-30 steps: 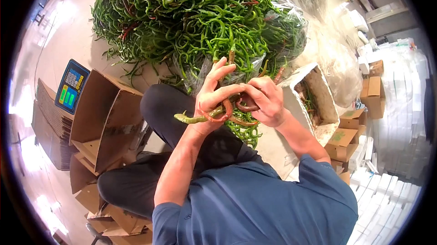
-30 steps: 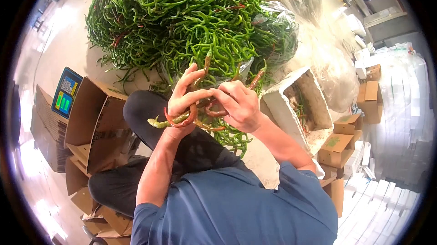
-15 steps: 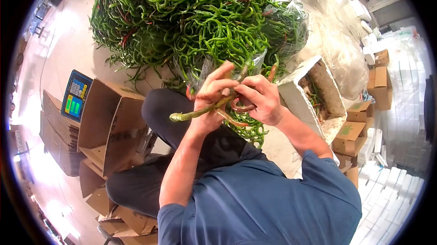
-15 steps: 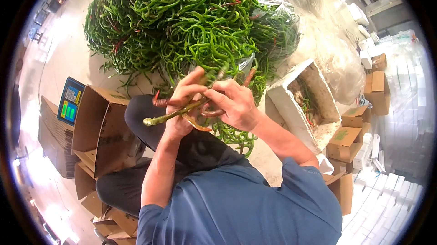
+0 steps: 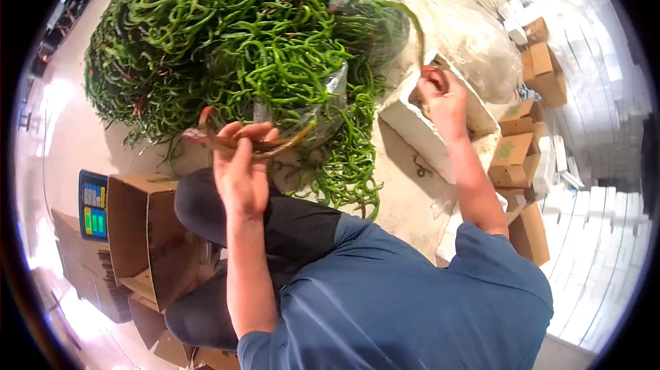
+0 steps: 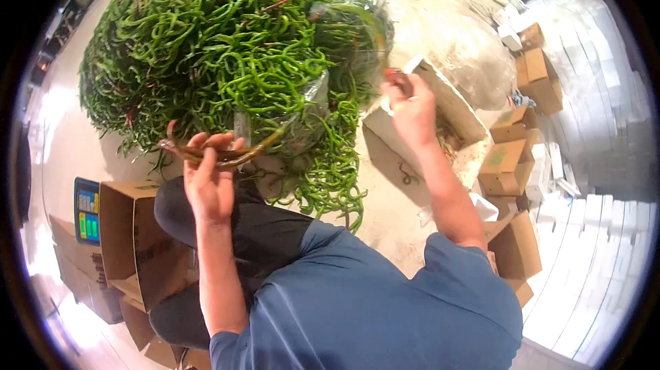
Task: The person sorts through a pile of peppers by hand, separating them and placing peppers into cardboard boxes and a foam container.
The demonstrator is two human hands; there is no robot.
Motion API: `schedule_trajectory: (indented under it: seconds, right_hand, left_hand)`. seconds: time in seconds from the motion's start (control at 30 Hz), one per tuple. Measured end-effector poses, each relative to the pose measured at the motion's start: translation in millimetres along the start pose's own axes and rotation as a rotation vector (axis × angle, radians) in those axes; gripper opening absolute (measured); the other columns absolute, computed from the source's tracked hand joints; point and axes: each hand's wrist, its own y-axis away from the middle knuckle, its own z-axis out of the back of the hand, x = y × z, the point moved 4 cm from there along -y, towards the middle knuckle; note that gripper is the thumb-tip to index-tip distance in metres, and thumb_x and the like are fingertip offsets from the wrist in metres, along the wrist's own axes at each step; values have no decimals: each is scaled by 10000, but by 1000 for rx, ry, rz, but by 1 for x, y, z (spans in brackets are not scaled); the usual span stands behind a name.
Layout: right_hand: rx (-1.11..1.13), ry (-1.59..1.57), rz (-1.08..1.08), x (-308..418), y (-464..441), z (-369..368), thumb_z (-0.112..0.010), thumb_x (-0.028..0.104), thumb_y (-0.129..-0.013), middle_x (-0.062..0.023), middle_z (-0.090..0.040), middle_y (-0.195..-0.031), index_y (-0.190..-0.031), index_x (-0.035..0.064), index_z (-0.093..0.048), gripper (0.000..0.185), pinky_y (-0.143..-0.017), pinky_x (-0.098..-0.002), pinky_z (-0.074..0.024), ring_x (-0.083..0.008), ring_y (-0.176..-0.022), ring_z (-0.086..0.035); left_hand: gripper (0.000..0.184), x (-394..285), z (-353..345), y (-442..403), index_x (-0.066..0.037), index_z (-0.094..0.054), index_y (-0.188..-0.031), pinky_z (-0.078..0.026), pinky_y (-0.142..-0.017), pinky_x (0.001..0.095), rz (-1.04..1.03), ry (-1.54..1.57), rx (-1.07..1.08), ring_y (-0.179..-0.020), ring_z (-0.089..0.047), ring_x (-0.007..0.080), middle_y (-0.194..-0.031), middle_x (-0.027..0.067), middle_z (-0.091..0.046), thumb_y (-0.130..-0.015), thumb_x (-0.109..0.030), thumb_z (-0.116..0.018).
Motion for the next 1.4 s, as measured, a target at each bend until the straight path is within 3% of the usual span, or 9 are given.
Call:
schedule_trajectory:
  seconds: [0.2, 0.3, 0.37, 0.43, 0.5, 0.6, 0.77, 1.07, 1.4]
  right_hand:
    - [-284, 883, 163, -144, -24, 160, -622, 144, -920, -175, -681, -1012, -1114, 94, -720, 223, -808, -361, -513, -273, -910, -685]
    - [-278, 624, -11, -161, -25, 174, -618, 161, -935, -133, -695, -1000, -1190, 77, -687, 277, -755, -350, -525, -239, -837, -676]
    - [-217, 155, -235, -131, -24, 147, -586, 249, -988, -54, -681, -972, -1257, 34, -629, 348, -605, -249, -497, -130, -753, -627]
    - [-17, -434, -401, -84, -26, 111, -564, 256, -1000, -98, -672, -945, -1175, -1, -602, 314, -499, -224, -379, -120, -701, -593]
    - [96, -829, -421, -55, -30, 82, -552, 246, -1001, -130, -656, -930, -1112, -27, -611, 301, -475, -225, -369, -141, -659, -553]
    - [326, -1085, -397, -11, -27, 39, -513, 233, -1012, -136, -654, -932, -1111, -32, -612, 300, -455, -211, -359, -134, -649, -534]
    - [571, -1214, -526, 27, -14, -18, -529, 203, -1001, -128, -640, -960, -1127, -35, -609, 281, -428, -197, -369, -136, -705, -555]
    - [575, -1201, -642, 48, 4, -76, -438, 250, -967, -140, -649, -926, -1068, -45, -607, 355, -474, -256, -361, -204, -717, -570]
    - [589, -1177, -736, 43, 37, -141, -460, 246, -1015, -161, -668, -1086, -1202, -44, -590, 368, -707, -322, -481, -214, -867, -626]
  left_hand:
    - [276, 5, 19, -3, -37, -498, -1279, -462, -1038, 573, 72, 148, -16, -1052, -615, 311, -1063, 146, -640, -1003, -50, -509]
    - [273, 9, 21, -4, -24, -508, -1270, -473, -1025, 547, 100, 101, 22, -1046, -618, 295, -1034, 128, -647, -1000, -61, -519]
    - [248, 11, 22, -3, -36, -526, -1253, -471, -1030, 530, 129, 90, -10, -1028, -618, 280, -1026, 110, -641, -1007, -67, -511]
    - [236, 11, 22, -5, -52, -534, -1245, -472, -1030, 518, 136, 66, -38, -1008, -613, 267, -1016, 94, -631, -1011, -69, -505]
    - [236, 13, 22, -5, -53, -535, -1244, -474, -1026, 515, 146, 70, -26, -1003, -611, 264, -1013, 91, -627, -1010, -66, -504]
    - [257, 13, 21, -4, -42, -529, -1253, -491, -994, 500, 156, 30, -68, -980, -609, 256, -1009, 98, -618, -996, -56, -516]
    - [294, 15, 12, 1, -19, -529, -1253, -520, -921, 476, 224, -81, -41, -962, -644, 286, -1002, 124, -650, -959, -8, -521]
    - [291, 18, 0, 5, -18, -508, -1277, -521, -937, 450, 232, -152, 35, -1053, -665, 306, -1071, 133, -683, -1003, -112, -547]
    - [153, 25, 0, 4, -45, -562, -1135, -518, -980, 456, 230, -178, 66, -1145, -634, 314, -1094, 167, -685, -1038, -149, -505]
